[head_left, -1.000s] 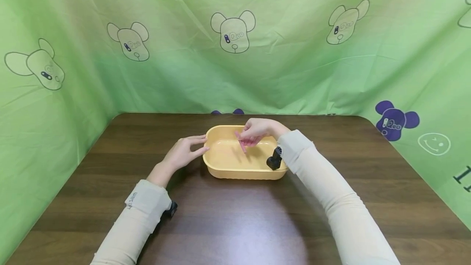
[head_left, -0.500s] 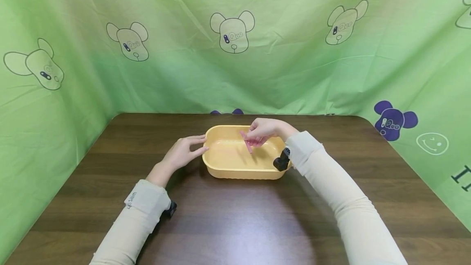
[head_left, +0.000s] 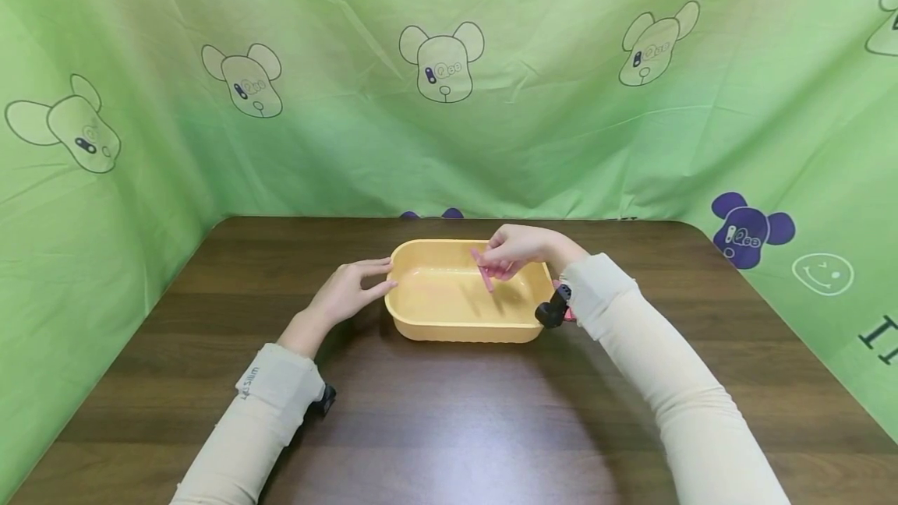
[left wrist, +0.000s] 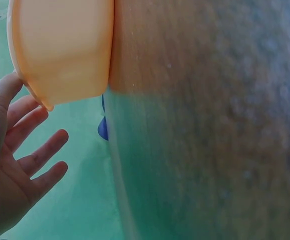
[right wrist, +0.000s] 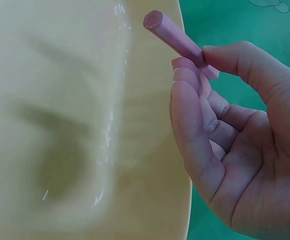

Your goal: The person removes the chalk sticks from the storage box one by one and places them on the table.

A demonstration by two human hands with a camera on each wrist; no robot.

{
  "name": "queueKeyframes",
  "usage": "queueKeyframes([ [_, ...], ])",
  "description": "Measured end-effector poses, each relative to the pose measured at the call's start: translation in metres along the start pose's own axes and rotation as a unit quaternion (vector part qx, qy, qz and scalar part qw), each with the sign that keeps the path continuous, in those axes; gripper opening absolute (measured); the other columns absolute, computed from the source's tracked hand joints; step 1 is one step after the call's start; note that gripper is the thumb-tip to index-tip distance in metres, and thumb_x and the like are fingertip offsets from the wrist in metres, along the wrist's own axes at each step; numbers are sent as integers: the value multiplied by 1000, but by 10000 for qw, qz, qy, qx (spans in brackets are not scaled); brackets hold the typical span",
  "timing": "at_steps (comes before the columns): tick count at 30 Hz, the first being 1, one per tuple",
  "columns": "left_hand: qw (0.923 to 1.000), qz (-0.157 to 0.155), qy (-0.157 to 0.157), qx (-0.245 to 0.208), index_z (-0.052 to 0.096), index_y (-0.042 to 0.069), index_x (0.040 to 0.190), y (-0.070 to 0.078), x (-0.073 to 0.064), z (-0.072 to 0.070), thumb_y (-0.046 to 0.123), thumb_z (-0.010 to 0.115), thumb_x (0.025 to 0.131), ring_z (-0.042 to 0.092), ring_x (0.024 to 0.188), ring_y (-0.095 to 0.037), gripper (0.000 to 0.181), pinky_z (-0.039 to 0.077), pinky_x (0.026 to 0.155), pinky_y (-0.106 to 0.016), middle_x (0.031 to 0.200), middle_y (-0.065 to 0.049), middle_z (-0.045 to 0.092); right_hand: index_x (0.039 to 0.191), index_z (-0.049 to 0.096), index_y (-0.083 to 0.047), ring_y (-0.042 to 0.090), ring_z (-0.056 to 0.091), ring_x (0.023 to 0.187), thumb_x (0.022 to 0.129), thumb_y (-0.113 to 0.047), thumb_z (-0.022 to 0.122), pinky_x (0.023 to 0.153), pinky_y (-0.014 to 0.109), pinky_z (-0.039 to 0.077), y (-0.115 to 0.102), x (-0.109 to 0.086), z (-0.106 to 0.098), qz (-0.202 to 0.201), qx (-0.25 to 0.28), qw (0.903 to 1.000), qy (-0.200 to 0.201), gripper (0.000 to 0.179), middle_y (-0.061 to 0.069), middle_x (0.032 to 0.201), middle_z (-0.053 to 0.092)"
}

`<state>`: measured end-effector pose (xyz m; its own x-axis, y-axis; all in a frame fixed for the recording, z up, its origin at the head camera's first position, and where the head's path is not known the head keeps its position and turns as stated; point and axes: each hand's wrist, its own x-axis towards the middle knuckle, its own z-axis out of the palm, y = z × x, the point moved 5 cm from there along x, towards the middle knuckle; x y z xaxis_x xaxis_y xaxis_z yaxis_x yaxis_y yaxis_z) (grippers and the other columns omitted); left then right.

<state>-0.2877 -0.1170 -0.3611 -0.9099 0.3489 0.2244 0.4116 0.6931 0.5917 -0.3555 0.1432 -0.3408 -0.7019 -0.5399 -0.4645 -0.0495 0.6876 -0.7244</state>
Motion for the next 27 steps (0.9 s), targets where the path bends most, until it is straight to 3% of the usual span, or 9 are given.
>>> queueKeyframes([
  [27, 10000, -9, 1, 16, 60, 7, 126, -3, 1, 2, 33, 63, 88, 49, 128, -27, 45, 39, 108, -43, 132, -8, 57, 81, 61, -5, 5, 58, 65, 92, -20, 55, 65, 21, 54, 33, -41, -19, -57, 217, 9993, 312, 19, -4, 68, 58],
])
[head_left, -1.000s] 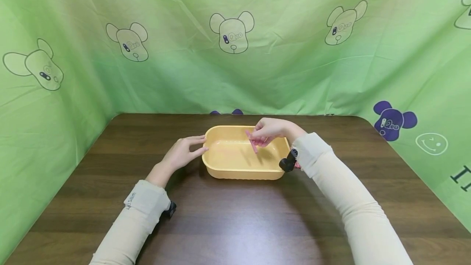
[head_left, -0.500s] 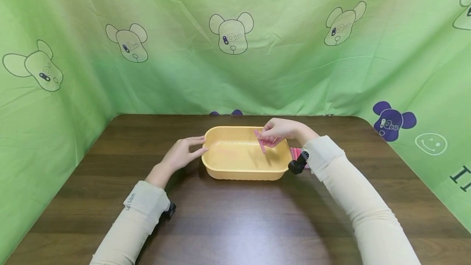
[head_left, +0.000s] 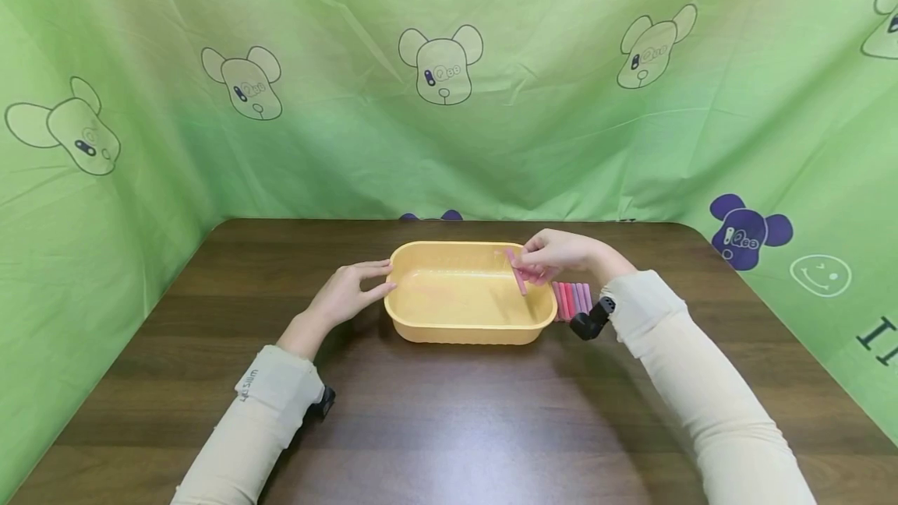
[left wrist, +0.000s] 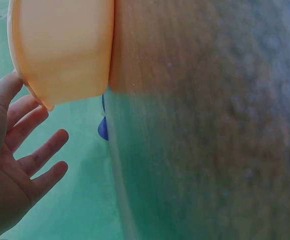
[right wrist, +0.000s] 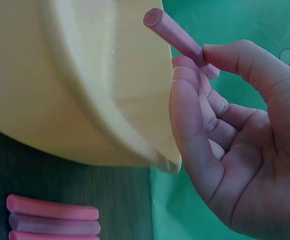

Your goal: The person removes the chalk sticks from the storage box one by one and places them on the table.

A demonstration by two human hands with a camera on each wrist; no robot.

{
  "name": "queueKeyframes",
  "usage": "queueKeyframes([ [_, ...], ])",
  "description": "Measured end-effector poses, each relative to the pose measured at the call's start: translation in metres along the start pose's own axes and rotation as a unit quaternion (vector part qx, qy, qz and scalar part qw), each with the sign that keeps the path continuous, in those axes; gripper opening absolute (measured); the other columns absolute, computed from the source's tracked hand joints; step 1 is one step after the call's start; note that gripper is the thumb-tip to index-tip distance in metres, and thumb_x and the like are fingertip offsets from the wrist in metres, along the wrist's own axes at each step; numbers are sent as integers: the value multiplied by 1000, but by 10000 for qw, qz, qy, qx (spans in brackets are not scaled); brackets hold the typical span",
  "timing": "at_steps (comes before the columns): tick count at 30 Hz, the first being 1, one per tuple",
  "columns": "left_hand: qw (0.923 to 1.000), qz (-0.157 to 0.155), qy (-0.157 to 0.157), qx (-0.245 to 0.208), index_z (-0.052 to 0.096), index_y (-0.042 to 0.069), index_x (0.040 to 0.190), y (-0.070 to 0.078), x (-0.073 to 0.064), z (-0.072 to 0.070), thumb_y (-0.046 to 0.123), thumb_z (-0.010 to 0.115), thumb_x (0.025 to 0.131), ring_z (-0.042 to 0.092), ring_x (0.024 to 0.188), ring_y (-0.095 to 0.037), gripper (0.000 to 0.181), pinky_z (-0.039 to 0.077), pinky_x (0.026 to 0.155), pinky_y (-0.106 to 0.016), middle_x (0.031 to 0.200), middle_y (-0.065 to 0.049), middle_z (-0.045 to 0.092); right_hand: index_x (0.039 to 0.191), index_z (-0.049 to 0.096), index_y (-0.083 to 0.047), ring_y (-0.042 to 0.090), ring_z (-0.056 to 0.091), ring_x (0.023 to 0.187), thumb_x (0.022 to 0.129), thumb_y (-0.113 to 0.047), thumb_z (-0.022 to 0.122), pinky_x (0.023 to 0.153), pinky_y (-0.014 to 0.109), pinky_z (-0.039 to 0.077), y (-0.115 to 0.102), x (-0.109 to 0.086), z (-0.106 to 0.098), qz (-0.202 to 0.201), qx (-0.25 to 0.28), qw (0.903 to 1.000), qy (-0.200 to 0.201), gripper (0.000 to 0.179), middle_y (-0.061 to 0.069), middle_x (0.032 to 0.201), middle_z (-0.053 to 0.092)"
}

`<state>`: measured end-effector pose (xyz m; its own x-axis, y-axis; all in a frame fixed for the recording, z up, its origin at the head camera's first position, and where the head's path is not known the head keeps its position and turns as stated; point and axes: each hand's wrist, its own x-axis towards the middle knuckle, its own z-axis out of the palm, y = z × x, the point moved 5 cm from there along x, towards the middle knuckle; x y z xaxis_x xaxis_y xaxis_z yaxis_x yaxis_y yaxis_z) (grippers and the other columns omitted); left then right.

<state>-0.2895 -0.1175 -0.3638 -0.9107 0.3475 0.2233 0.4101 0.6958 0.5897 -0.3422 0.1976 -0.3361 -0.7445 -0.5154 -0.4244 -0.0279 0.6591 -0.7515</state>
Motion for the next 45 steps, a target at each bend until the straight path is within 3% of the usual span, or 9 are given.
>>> queueKeyframes([
  [5, 10000, 68, 33, 18, 60, 7, 125, 0, 0, 0, 33, 63, 88, 50, 128, -27, 45, 39, 108, -43, 132, -9, 58, 80, 61, -6, 6, 60, 67, 92, -21, 55, 69, 24, 56, 6, -7, -5, 2, 25, 9999, 107, 20, -5, 68, 59],
  [18, 9999, 103, 42, 32, 59, 6, 126, 2, -1, -3, 31, 64, 88, 50, 127, -28, 45, 39, 107, -44, 132, -10, 57, 95, 64, 0, 10, 66, 75, 93, -22, 53, 79, 33, 58, 30, -33, -25, -8, 204, 9989, 414, 25, -3, 75, 67],
  [30, 10000, 65, -35, 30, 59, 6, 126, 1, 0, -2, 32, 62, 89, 48, 128, -30, 46, 38, 108, -45, 133, -10, 56, 80, 60, -11, 7, 64, 73, 95, -23, 52, 77, 32, 58, 57, -53, -35, -18, 578, 9975, 415, 21, -5, 74, 64],
  [36, 10000, 58, -36, -15, 58, 6, 127, 1, 0, -2, 33, 62, 89, 48, 128, -30, 46, 38, 108, -45, 134, -10, 56, 79, 57, -11, 7, 63, 73, 96, -21, 51, 77, 29, 58, 73, -61, -37, 67, 814, 9955, 490, 21, -5, 77, 63],
  [45, 10000, 54, -58, 32, 59, 7, 127, 3, -1, -1, 33, 62, 89, 49, 128, -27, 46, 39, 108, -44, 133, -9, 56, 90, 63, -10, 5, 63, 72, 96, -18, 49, 73, 23, 57, 104, -69, -41, 296, 1151, 9911, 603, 17, -6, 77, 65],
])
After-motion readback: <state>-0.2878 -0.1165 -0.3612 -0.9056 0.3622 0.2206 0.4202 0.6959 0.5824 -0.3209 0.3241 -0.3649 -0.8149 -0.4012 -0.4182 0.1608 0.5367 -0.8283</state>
